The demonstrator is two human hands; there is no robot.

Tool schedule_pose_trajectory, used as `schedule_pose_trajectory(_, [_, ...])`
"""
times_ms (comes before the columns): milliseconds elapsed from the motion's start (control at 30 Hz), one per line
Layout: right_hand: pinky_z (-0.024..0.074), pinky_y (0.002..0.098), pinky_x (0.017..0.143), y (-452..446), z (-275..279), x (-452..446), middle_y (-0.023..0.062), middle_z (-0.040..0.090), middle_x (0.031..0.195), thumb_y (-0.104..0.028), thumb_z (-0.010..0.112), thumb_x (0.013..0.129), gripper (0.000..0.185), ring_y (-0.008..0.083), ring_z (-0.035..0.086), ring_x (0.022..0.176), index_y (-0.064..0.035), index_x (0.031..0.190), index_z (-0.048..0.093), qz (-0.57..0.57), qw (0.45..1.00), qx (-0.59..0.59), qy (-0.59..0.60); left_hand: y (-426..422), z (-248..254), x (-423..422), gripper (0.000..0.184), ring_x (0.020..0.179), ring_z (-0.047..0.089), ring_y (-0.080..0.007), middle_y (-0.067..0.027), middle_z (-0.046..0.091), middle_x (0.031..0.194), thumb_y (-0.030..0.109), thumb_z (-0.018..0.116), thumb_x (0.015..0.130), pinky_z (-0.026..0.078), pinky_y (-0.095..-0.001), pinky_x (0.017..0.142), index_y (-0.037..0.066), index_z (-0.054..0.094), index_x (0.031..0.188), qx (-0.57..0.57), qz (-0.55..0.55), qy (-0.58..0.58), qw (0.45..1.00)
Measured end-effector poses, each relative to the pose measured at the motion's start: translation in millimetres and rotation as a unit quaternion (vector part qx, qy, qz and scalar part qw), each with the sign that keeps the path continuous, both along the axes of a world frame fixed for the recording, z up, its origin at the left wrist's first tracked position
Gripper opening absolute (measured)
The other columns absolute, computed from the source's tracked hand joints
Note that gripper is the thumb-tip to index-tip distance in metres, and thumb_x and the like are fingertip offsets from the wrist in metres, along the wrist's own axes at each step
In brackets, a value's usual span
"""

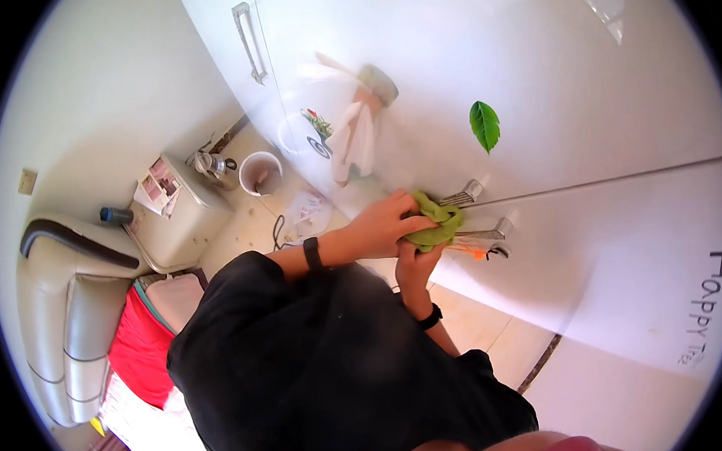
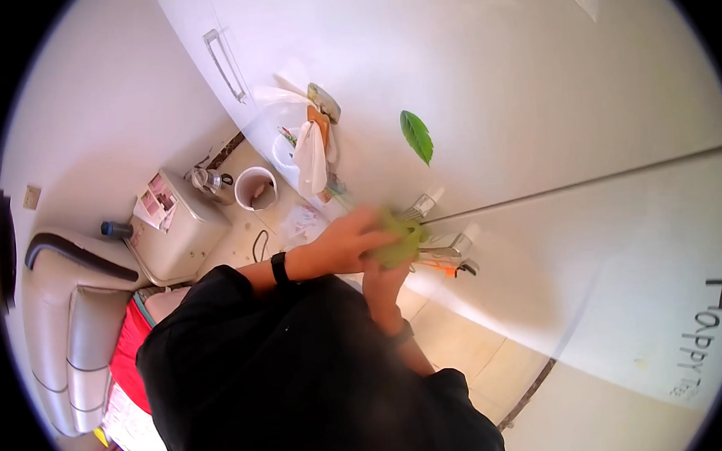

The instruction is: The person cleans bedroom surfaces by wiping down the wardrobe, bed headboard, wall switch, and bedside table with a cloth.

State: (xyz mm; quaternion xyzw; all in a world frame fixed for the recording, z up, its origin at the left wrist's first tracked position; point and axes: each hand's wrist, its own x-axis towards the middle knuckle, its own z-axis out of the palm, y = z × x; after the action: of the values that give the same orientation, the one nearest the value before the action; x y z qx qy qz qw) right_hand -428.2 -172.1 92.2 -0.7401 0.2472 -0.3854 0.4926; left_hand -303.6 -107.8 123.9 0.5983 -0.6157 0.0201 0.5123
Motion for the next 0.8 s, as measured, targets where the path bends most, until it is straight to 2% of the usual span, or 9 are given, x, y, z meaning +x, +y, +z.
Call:
schedule_pose_trajectory(133, [0.044, 0.0351, 0.093, -8.9, -30.1, -8.0, 0.0191, 0.054, 0.122, -0.012, 0.064, 0.084, 0.059, 0.025, 0.056, 0.108, 0.0054, 0.134, 0.035, 0.035, 0.995, -0.025, 0.087, 5.4, -26.6, -8.7, 0.049, 0.092, 0.051, -0.0295, -0.0051, 0.051, 0.097, 0.007, 0.072, 0.067, 0.048, -0.0346, 0.074, 0.018, 0.061, 0.114, 0.066, 0.029, 0.01, 0.997])
schedule_pose_trajectory(267, [0.0428, 0.0353, 0.095, -4.6, -33.3, -2.2, 0.02, 0.053, 0.125, -0.014, 0.064, 0.084, 0.062, 0.0258, 0.054, 0.112, 0.0061, 0.134, 0.034, 0.017, 0.996, 0.082, 0.035, 7.4, -34.6, -9.3, 0.049, 0.093, 0.051, -0.0291, -0.0056, 0.051, 0.099, 0.006, 0.071, 0.068, 0.049, -0.0347, 0.071, 0.017, 0.061, 0.114, 0.032, 0.029, 0.01, 0.999])
schedule_pose_trajectory(400, [0.0411, 0.036, 0.098, 0.0, -35.4, -5.8, 0.0213, 0.052, 0.127, -0.013, 0.061, 0.083, 0.063, 0.0252, 0.052, 0.114, 0.0071, 0.136, 0.032, -0.017, 0.998, 0.01, 0.06, -0.6, -40.0, -1.6, 0.049, 0.096, 0.052, -0.0297, -0.0065, 0.051, 0.099, 0.004, 0.07, 0.068, 0.051, -0.0355, 0.069, 0.016, 0.061, 0.114, 0.053, -0.026, 0.01, 0.998])
schedule_pose_trajectory(500, [0.0417, 0.035, 0.097, 26.9, -21.4, 5.1, 0.0168, 0.052, 0.125, -0.013, 0.062, 0.082, 0.06, 0.0256, 0.053, 0.112, 0.006, 0.133, 0.038, -0.079, 0.99, 0.118, 0.007, 17.3, -19.5, 17.7, 0.048, 0.095, 0.055, -0.0294, -0.0075, 0.054, 0.101, 0.011, 0.072, 0.07, 0.05, -0.0392, 0.071, 0.018, 0.06, 0.116, 0.063, -0.095, 0.021, 0.993])
schedule_pose_trajectory(567, [0.0485, 0.0326, 0.088, 40.8, -24.2, 20.4, 0.0154, 0.06, 0.117, -0.02, 0.064, 0.082, 0.057, 0.0231, 0.061, 0.104, 0.0051, 0.129, 0.044, -0.086, 0.994, -0.005, -0.063, 30.7, -12.1, 34.9, 0.051, 0.096, 0.055, -0.0289, -0.0062, 0.054, 0.101, 0.01, 0.072, 0.069, 0.051, -0.0392, 0.067, 0.02, 0.06, 0.118, 0.047, -0.154, 0.028, 0.987])
schedule_pose_trajectory(600, [0.0473, 0.0344, 0.093, 51.7, -18.4, 30.4, 0.0157, 0.057, 0.124, -0.025, 0.064, 0.082, 0.067, 0.0242, 0.058, 0.112, 0.0041, 0.136, 0.037, -0.081, 0.996, 0.003, -0.039, 40.3, -7.7, 46.7, 0.054, 0.094, 0.055, -0.0295, -0.0054, 0.054, 0.1, 0.008, 0.071, 0.07, 0.051, -0.0391, 0.064, 0.021, 0.06, 0.121, 0.016, -0.166, 0.012, 0.986])
schedule_pose_trajectory(700, [0.0431, 0.0392, 0.102, 100.1, -7.8, 84.8, 0.0161, 0.052, 0.132, -0.028, 0.063, 0.082, 0.074, 0.0275, 0.054, 0.119, 0.0018, 0.141, 0.031, -0.072, 0.981, 0.018, -0.178, 77.4, 2.1, 94.4, 0.049, 0.091, 0.056, -0.0263, -0.0055, 0.051, 0.096, 0.009, 0.07, 0.068, 0.051, -0.0364, 0.062, 0.019, 0.063, 0.115, -0.074, -0.18, -0.009, 0.981])
schedule_pose_trajectory(733, [0.0416, 0.0403, 0.104, 115.1, -10.7, 101.1, 0.0165, 0.05, 0.134, -0.028, 0.063, 0.082, 0.075, 0.0284, 0.053, 0.121, 0.0014, 0.142, 0.03, -0.063, 0.98, 0.026, -0.189, 87.4, 0.3, 111.6, 0.048, 0.088, 0.056, -0.026, -0.004, 0.051, 0.095, 0.011, 0.071, 0.068, 0.051, -0.0367, 0.062, 0.021, 0.065, 0.115, -0.096, -0.185, -0.022, 0.978])
schedule_pose_trajectory(800, [0.0387, 0.0425, 0.107, 140.5, -23.0, 130.0, 0.0171, 0.047, 0.138, -0.028, 0.063, 0.082, 0.077, 0.0301, 0.049, 0.125, 0.0007, 0.144, 0.028, -0.038, 0.976, 0.044, -0.208, 117.2, 2.0, 146.3, 0.05, 0.094, 0.059, -0.031, -0.0073, 0.059, 0.106, 0.009, 0.071, 0.069, 0.05, -0.0393, 0.068, 0.021, 0.064, 0.117, -0.089, -0.184, -0.016, 0.979])
